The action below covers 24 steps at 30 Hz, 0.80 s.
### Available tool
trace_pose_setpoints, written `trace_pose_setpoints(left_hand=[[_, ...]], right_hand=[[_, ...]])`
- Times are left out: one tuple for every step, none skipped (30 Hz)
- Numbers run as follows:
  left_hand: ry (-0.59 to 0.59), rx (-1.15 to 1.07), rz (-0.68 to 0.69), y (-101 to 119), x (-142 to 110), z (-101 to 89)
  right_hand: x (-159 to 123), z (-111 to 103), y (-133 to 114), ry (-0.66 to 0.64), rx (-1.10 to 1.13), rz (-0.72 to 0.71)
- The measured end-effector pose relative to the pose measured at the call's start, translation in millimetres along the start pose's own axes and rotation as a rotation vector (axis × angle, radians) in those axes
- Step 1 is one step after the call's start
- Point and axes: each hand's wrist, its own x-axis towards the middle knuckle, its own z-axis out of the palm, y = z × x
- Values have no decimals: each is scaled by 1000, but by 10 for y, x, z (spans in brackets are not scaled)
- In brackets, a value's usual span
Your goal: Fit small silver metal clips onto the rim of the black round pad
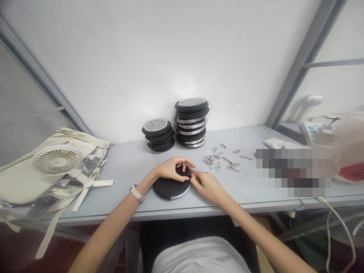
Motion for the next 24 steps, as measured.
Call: trace_pose_setpoints(left_hand=[[2, 1, 10, 5, -1, -1], [4, -1, 15, 6, -1, 0], [5, -6, 13, 6, -1, 1], [6, -15, 8, 3, -2, 3], [8, -26, 0, -1, -2, 4], [9, -38, -6, -5, -2, 6], [8, -51, -11, -8, -2, 6], [7, -64, -13, -10, -1, 5], [4, -74, -15, -11, 0, 4], [2, -82, -18, -12, 2, 2], [-1, -88, -24, -12, 4, -1], [-2, -93, -31, -11, 7, -3], [-3, -98, -39, -12, 10, -4], [-5, -104, -48, -14, 12, -5], [-8, -112, -56, -17, 14, -6], [-11, -121, -61, -21, 15, -6], [-13, -131, -62, -26, 15, -7], [-14, -140, -60, -32, 15, -8], [-14, -144, -55, -39, 15, -10], [-12, -139, -49, -46, 14, -12], [-9, -122, -45, -52, 13, -16], [-3, -97, -41, -57, 12, -19], [4, -69, -38, -61, 12, -22], [11, -42, -34, -63, 12, -24]], right_hand=[[0, 2, 1, 4, -1, 4], [0, 4, 2, 8, -1, 6], [0, 5, 2, 12, 0, 4], [-1, 5, 2, 15, 2, 0], [-2, 5, 2, 16, 6, -4], [-3, 4, 1, 15, 12, -7], [-3, 3, 0, 14, 21, -9], [-3, 2, -1, 12, 32, -7], [-2, 2, -2, 9, 47, -4], [0, 2, -2, 5, 63, 2], [3, 2, 0, 0, 79, 9], [6, 3, 4, -4, 95, 18], [10, 5, 9, -7, 109, 28], [13, 6, 16, -9, 124, 38], [16, 7, 23, -11, 140, 47], [18, 7, 31, -9, 154, 55], [18, 7, 37, -10, 172, 59], [18, 6, 41, -8, 189, 62], [17, 4, 43, -1, 195, 62], [16, 2, 42, 0, 188, 60], [15, 0, 39, 8, 181, 53], [15, -2, 33, 17, 167, 44], [16, -3, 27, 27, 150, 33], [17, -4, 21, 35, 132, 21]])
